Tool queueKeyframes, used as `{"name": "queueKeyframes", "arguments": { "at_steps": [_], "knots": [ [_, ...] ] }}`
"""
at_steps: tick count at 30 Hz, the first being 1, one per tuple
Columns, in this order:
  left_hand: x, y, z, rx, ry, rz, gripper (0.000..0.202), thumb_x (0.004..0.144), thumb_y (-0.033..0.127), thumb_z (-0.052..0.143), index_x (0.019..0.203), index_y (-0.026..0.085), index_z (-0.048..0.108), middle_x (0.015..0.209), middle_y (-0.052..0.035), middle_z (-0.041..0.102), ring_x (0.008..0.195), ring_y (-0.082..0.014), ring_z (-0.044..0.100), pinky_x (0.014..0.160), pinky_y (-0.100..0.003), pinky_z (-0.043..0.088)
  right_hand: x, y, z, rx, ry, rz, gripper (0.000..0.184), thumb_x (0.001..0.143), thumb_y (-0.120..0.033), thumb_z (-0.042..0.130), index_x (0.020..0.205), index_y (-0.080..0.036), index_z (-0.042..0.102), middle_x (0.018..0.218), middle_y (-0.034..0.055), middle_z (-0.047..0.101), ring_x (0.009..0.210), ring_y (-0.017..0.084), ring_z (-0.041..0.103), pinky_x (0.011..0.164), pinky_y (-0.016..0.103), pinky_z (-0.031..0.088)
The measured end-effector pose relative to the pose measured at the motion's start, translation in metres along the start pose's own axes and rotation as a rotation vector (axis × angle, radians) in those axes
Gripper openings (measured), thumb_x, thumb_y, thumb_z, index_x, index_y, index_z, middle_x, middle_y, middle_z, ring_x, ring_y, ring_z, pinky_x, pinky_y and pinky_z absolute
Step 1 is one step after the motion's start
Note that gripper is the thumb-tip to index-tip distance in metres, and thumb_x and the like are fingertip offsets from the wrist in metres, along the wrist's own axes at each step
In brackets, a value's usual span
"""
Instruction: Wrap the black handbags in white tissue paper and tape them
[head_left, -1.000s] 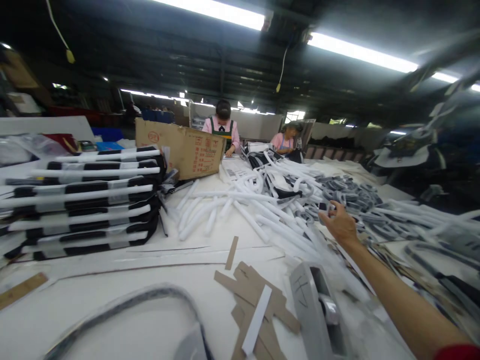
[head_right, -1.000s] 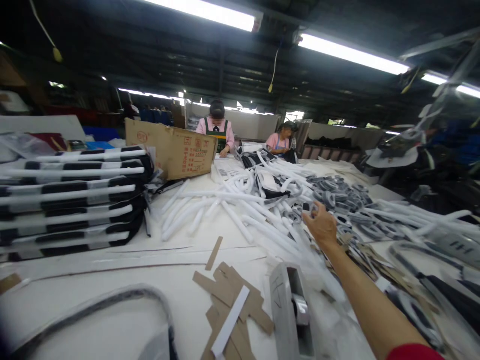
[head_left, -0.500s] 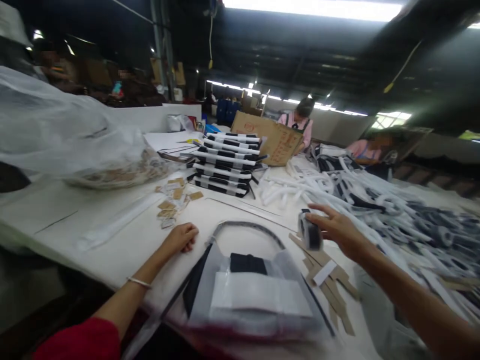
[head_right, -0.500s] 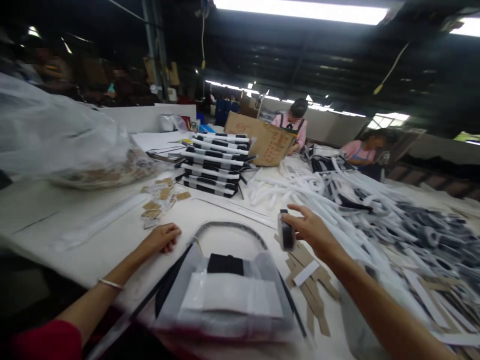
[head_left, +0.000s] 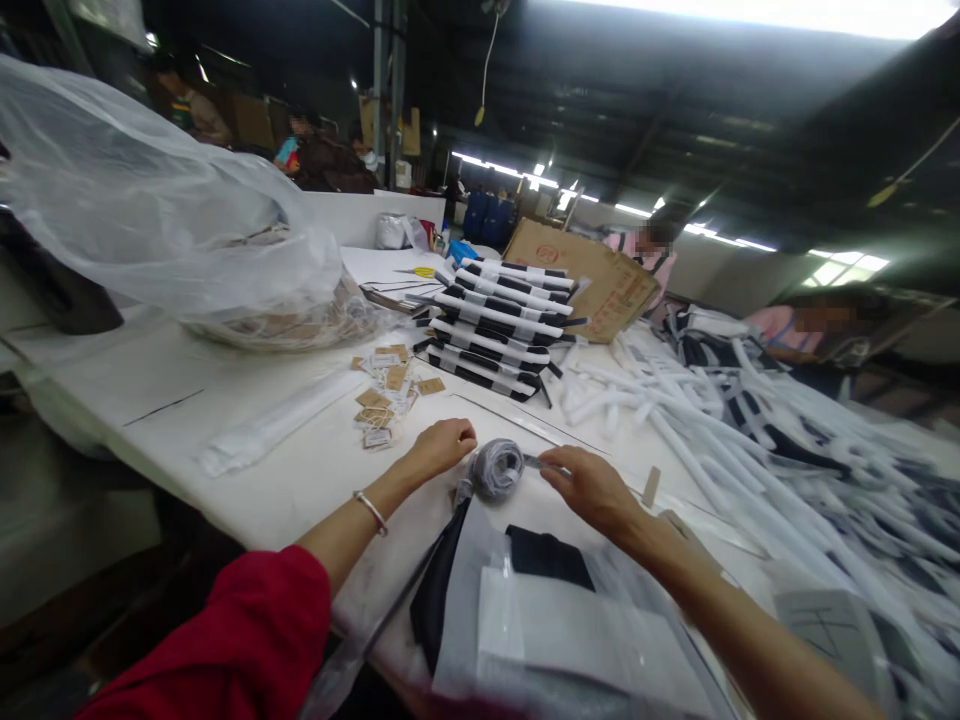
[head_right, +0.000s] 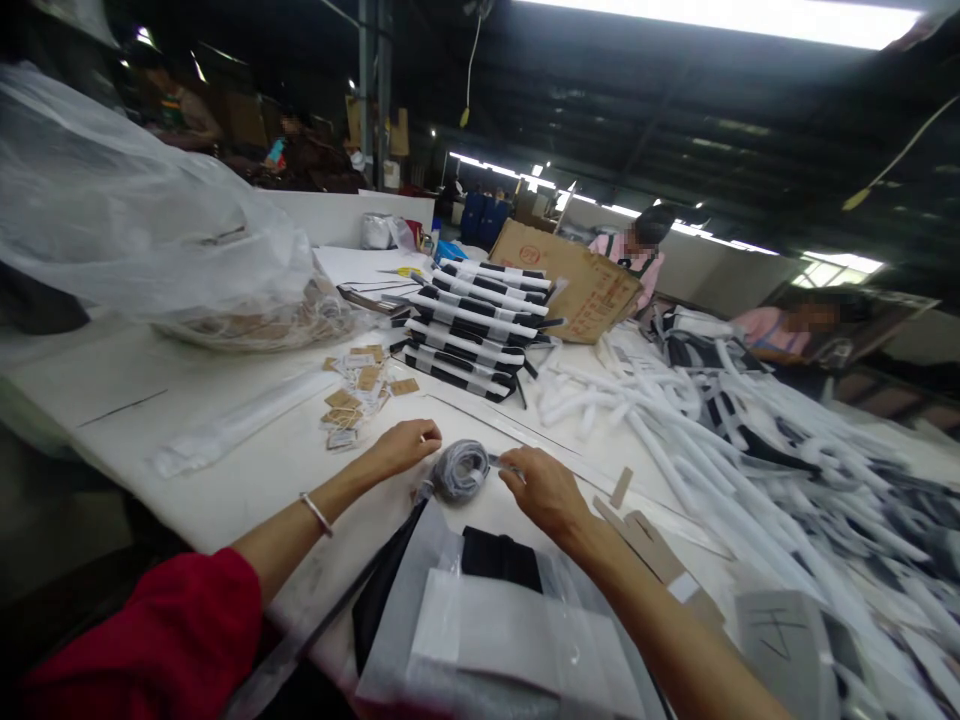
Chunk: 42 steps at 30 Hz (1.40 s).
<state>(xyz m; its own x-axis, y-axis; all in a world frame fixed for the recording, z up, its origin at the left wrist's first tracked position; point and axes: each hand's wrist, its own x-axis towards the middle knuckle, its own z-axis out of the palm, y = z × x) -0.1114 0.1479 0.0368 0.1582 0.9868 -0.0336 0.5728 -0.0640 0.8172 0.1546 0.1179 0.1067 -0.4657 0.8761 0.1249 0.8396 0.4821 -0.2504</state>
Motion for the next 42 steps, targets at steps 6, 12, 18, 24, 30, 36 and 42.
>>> {"name": "queueKeyframes", "arguments": {
  "at_steps": [6,12,18,24,30,36,42],
  "knots": [
    [0.028,0.007,0.024,-0.086,-0.18,0.208,0.02,0.08,0.025,0.055,0.089,0.019,0.072,0.094,-0.0024,0.071,0.092,-0.0192,0.063,0.086,-0.027,0.046,0.019,0.002,0.015,0.027,0.091,-0.142,0.055,0.082,-0.014,0.06,0.136,-0.021,0.053,0.134,0.0101,0.06,0.125,0.026,0.053,0.106,0.044,0.044],
    [0.034,-0.009,0.025,-0.371,-0.265,0.218,0.028,0.082,0.032,0.058,0.102,0.014,0.067,0.094,-0.0045,0.07,0.086,-0.0173,0.062,0.079,-0.027,0.047,0.031,-0.001,0.032,0.058,-0.123,-0.187,0.071,0.075,-0.007,0.06,0.143,-0.021,0.045,0.138,0.0105,0.057,0.127,0.026,0.05,0.109,0.046,0.041],
    [0.042,-0.019,0.033,-0.498,-0.286,0.18,0.032,0.078,0.032,0.061,0.104,0.013,0.065,0.091,-0.0047,0.069,0.082,-0.0178,0.062,0.075,-0.028,0.046,0.039,-0.008,0.05,-0.107,-0.221,-0.206,0.062,0.078,-0.004,0.057,0.137,-0.021,0.05,0.127,0.0095,0.064,0.112,0.026,0.055,0.094,0.039,0.047],
    [0.041,-0.018,0.036,-0.35,-0.229,0.219,0.027,0.077,0.03,0.058,0.098,0.015,0.068,0.089,-0.0033,0.07,0.081,-0.0177,0.061,0.076,-0.029,0.047,0.041,-0.012,0.045,-0.284,-0.186,-0.212,0.039,0.077,-0.011,0.06,0.115,-0.02,0.064,0.097,0.0083,0.067,0.095,0.025,0.055,0.08,0.035,0.048],
    [0.036,-0.019,0.034,-0.362,-0.222,0.231,0.028,0.077,0.033,0.057,0.096,0.016,0.068,0.088,-0.0028,0.07,0.08,-0.0179,0.062,0.073,-0.027,0.047,0.024,-0.014,0.023,-0.21,0.25,-0.195,0.034,0.08,-0.007,0.055,0.112,-0.017,0.062,0.105,0.0098,0.064,0.099,0.025,0.053,0.09,0.039,0.047],
    [0.032,-0.018,0.033,-0.327,-0.201,0.23,0.028,0.078,0.035,0.056,0.096,0.016,0.069,0.088,-0.0032,0.07,0.082,-0.0187,0.062,0.073,-0.027,0.046,-0.02,0.0,0.02,-0.106,0.173,-0.255,0.039,0.082,-0.007,0.052,0.119,-0.018,0.058,0.115,0.0111,0.063,0.109,0.026,0.054,0.095,0.044,0.048],
    [0.032,-0.016,0.03,-0.301,-0.207,0.218,0.029,0.078,0.036,0.056,0.096,0.017,0.069,0.092,-0.0037,0.071,0.084,-0.0199,0.063,0.073,-0.028,0.046,-0.046,0.015,-0.017,0.042,-0.199,0.063,0.03,0.074,-0.006,0.047,0.083,-0.024,0.07,0.093,0.0027,0.073,0.089,0.02,0.066,0.084,0.036,0.052]
  ]
}}
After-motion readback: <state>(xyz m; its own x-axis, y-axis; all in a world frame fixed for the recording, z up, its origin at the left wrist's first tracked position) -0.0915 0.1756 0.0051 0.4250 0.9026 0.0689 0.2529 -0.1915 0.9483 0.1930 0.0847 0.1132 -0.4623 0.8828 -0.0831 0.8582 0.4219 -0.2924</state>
